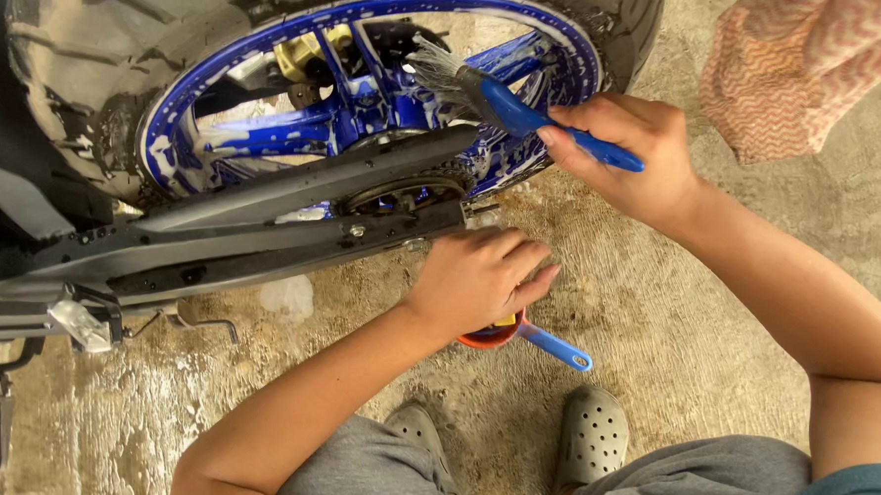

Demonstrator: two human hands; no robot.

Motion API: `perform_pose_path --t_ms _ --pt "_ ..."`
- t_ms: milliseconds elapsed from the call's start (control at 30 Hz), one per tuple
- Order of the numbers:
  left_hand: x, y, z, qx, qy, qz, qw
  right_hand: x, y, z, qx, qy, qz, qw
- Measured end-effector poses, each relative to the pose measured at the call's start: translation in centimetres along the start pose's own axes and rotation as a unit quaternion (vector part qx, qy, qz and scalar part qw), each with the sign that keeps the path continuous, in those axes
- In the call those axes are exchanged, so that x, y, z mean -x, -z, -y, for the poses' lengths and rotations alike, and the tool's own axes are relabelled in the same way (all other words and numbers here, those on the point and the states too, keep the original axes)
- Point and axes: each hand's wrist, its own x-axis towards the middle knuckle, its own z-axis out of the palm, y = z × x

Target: The person scrubs the rear wheel and chain area of a blue motorcycle using a blue brush and soapy water from a small orange bucket. They repeatedly dip the brush into the bucket and scrub the spokes, rim, and tire sidewall.

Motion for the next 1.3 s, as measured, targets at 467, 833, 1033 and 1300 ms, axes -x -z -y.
perform_pose_path --t_ms 467,833,1033,1300 --pt "-1.6 2.4 -0.3 -0.027 0.028 -0.037 0.999 -1.3 1.9 -0.7 -0.021 0.032 0.024 0.999" --pt "-1.5 2.2 -0.1 -0.019 0.03 -0.019 0.999 0.2 0.3 -1.1 -0.033 0.067 0.009 0.997" --pt "-0.9 1.9 0.0 -0.018 0.03 0.004 0.999 1.6 1.7 -2.5 -0.04 0.035 0.062 0.997" --pt "-1.5 1.8 -0.4 -0.024 0.016 0.002 1.0 0.3 0.4 -1.9 -0.041 0.071 0.028 0.996"
